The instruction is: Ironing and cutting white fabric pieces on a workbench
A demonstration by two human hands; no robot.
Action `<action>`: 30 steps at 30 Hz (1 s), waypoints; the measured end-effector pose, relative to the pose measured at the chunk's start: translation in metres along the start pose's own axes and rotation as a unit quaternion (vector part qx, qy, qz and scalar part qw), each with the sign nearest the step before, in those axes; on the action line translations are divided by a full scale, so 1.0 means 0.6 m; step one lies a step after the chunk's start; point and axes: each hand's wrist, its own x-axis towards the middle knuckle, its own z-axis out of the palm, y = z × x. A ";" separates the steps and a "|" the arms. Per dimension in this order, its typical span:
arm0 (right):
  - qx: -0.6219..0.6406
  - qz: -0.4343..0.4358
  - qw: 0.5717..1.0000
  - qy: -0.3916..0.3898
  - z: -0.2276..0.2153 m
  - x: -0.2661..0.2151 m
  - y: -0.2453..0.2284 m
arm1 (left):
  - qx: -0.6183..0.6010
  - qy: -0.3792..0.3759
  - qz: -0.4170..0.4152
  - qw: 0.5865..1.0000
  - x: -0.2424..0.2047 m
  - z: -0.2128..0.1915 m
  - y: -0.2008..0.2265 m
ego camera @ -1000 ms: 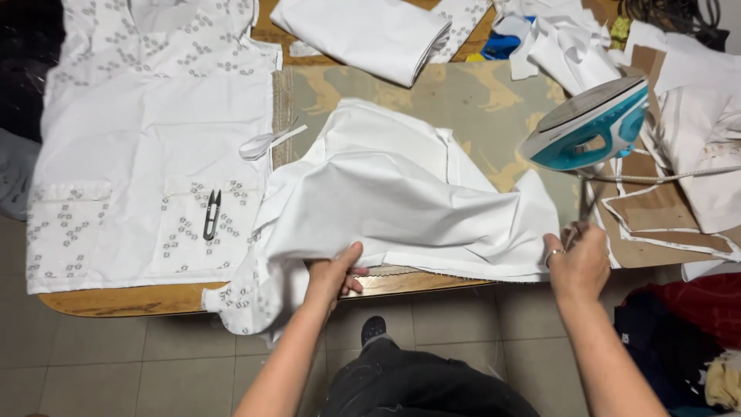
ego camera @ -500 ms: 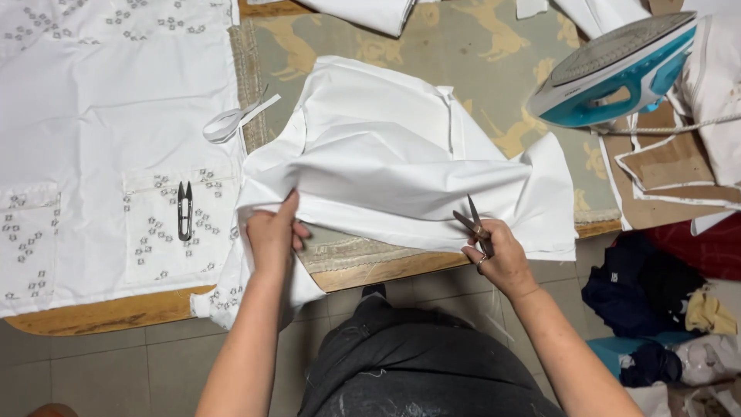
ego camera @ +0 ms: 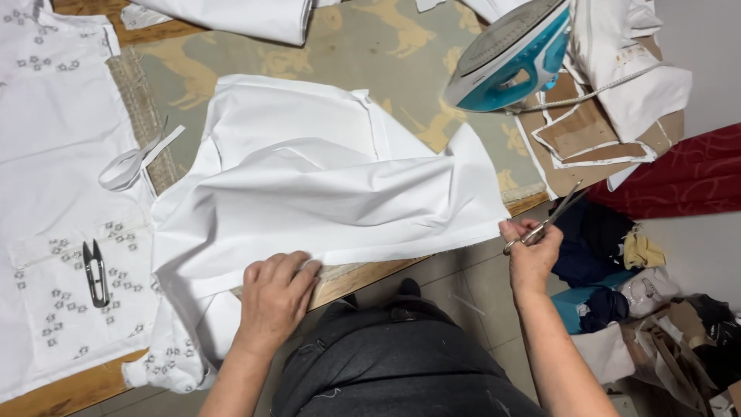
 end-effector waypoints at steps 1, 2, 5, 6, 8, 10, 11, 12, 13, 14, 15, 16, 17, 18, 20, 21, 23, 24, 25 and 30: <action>0.000 0.002 1.000 -0.001 0.002 0.008 0.005 | 0.001 -0.002 0.000 1.000 0.000 0.014 -0.004; 0.077 0.069 0.994 -0.028 0.005 0.015 0.010 | 0.023 -0.022 0.000 0.999 -0.001 0.028 -0.009; 0.192 0.114 0.972 -0.079 0.001 0.036 0.030 | 0.041 -0.042 -0.006 0.998 -0.006 0.048 -0.024; 0.231 0.090 0.964 -0.098 0.001 0.047 0.035 | 0.033 -0.038 -0.010 0.999 -0.006 0.052 -0.031; 0.225 0.042 0.968 -0.105 -0.015 0.068 0.003 | -0.001 -0.060 0.002 0.998 -0.010 0.056 -0.042; 0.223 -0.009 0.969 -0.111 -0.026 0.096 -0.021 | -0.034 -0.079 0.014 0.996 -0.009 0.058 -0.043; 0.209 -0.036 0.971 -0.110 -0.030 0.115 -0.029 | -0.051 -0.059 0.015 0.997 -0.006 0.061 -0.036; 0.195 -0.064 0.973 -0.108 -0.033 0.133 -0.038 | -0.068 -0.039 0.017 0.997 -0.005 0.064 -0.029; 0.195 -0.066 0.971 -0.118 -0.031 0.143 -0.051 | -0.063 -0.037 0.009 0.997 -0.001 0.070 -0.018; 0.144 -0.086 0.980 -0.108 -0.028 0.152 -0.064 | -0.067 -0.024 0.015 0.997 0.003 0.077 -0.007; 0.092 -0.107 0.985 -0.096 -0.028 0.160 -0.077 | -0.073 -0.012 0.023 0.997 0.006 0.084 0.005; 0.092 -0.109 0.984 -0.105 -0.021 0.180 -0.048 | -0.069 -0.011 0.014 0.997 0.009 0.086 0.016; 0.031 -0.156 0.984 -0.077 -0.015 0.201 -0.019 | -0.044 -0.006 0.017 0.999 0.013 0.090 0.025; -0.030 -0.202 0.978 -0.049 -0.007 0.221 0.009 | -0.019 -0.002 0.019 1.000 0.018 0.093 0.034; -0.013 -0.244 0.968 -0.055 -0.003 0.165 -0.028 | -0.007 0.018 0.015 1.000 0.025 0.089 0.041; 0.002 -0.280 0.958 -0.055 -0.003 0.134 -0.044 | 0.001 0.034 0.019 0.999 0.025 0.086 0.046; -0.081 -0.300 0.945 -0.103 0.005 0.102 -0.026 | -0.007 0.040 -0.026 0.999 0.005 0.119 0.044; -0.163 -0.315 0.924 -0.140 0.006 0.087 -0.016 | -0.019 0.046 -0.061 0.997 -0.004 0.136 0.042; -0.162 -0.316 0.924 -0.143 0.022 0.059 -0.039 | -0.018 0.046 -0.064 0.997 -0.001 0.134 0.041; -0.065 -0.485 0.792 -0.365 0.110 -0.018 -0.082 | -0.085 0.009 -0.174 0.981 -0.001 0.152 0.032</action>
